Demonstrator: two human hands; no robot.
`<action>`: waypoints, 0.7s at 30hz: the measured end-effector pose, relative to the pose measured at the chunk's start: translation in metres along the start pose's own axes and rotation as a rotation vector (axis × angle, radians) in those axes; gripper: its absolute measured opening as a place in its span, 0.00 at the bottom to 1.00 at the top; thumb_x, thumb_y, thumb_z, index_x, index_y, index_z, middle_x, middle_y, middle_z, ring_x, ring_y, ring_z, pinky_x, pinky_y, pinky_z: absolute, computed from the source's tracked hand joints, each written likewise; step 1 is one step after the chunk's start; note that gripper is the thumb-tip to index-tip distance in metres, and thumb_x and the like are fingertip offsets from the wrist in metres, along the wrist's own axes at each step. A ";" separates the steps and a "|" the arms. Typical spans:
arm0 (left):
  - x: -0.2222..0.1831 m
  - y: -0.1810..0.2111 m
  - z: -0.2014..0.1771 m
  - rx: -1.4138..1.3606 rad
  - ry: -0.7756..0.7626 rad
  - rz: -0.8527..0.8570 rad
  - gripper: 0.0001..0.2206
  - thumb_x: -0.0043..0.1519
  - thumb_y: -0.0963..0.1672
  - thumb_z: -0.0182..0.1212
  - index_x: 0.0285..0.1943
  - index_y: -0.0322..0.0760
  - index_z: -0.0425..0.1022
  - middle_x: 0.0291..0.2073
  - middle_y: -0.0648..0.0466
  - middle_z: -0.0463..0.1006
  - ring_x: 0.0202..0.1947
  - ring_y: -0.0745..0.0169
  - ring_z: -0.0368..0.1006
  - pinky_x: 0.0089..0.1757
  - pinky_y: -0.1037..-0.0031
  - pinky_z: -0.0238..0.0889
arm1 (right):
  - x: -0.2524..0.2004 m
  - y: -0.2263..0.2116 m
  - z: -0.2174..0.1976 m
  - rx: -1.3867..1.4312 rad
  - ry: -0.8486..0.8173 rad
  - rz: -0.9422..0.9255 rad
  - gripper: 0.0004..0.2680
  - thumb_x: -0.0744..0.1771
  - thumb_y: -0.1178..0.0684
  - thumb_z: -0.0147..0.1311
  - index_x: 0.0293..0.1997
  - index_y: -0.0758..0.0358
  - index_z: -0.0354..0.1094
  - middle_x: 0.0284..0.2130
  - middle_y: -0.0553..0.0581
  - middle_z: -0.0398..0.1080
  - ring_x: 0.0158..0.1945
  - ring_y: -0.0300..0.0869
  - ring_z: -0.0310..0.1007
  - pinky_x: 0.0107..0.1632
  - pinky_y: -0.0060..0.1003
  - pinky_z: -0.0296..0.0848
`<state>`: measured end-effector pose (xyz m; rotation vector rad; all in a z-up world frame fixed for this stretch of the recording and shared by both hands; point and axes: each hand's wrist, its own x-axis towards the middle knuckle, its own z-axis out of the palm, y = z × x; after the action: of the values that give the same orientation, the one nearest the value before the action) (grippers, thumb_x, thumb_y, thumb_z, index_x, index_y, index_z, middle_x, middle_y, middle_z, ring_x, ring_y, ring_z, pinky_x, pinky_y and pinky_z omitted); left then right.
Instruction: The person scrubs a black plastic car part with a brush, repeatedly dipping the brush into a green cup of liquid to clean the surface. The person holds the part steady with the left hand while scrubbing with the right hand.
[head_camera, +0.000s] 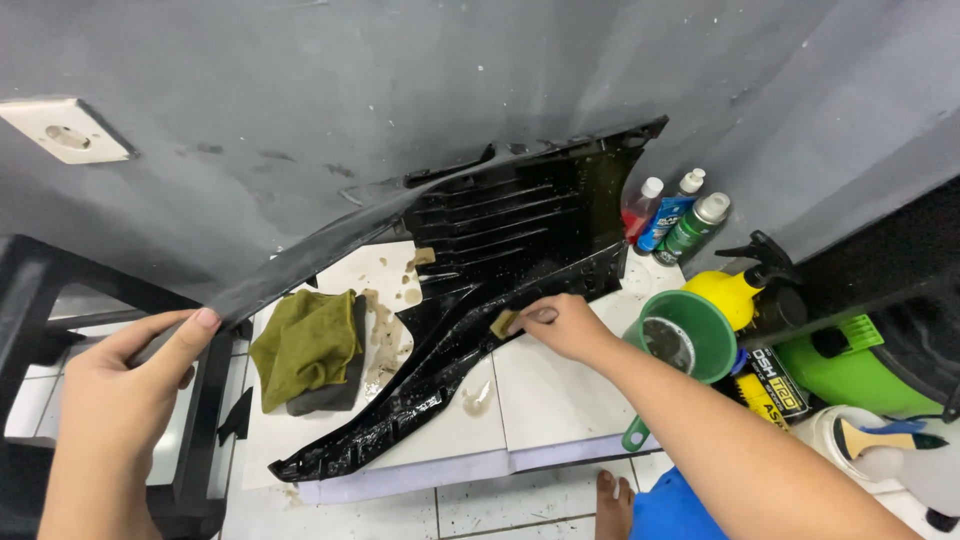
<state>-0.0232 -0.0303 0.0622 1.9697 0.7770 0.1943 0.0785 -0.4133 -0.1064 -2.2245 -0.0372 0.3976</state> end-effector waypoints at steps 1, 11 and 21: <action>-0.001 0.002 0.000 0.002 -0.006 -0.001 0.16 0.59 0.51 0.69 0.50 0.40 0.82 0.32 0.55 0.72 0.32 0.62 0.63 0.38 0.74 0.56 | -0.003 -0.005 -0.008 0.000 0.001 0.006 0.07 0.65 0.53 0.56 0.39 0.56 0.83 0.08 0.40 0.56 0.19 0.29 0.50 0.30 0.23 0.56; 0.017 -0.017 0.000 -0.065 -0.037 0.114 0.09 0.61 0.46 0.70 0.39 0.36 0.80 0.21 0.56 0.62 0.23 0.68 0.50 0.26 0.76 0.40 | 0.014 0.017 -0.049 -0.264 0.248 0.140 0.10 0.64 0.53 0.48 0.37 0.55 0.81 0.25 0.52 0.77 0.25 0.42 0.69 0.32 0.37 0.66; 0.026 -0.014 0.001 -0.073 -0.099 0.047 0.12 0.62 0.46 0.66 0.48 0.33 0.82 0.29 0.55 0.66 0.30 0.64 0.52 0.32 0.73 0.47 | 0.008 -0.004 -0.042 -0.222 0.141 0.124 0.09 0.64 0.51 0.51 0.34 0.56 0.82 0.36 0.46 0.82 0.39 0.38 0.78 0.46 0.32 0.72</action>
<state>-0.0084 -0.0111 0.0449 1.9147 0.6509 0.1500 0.0992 -0.4416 -0.0808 -2.4771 0.1383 0.3157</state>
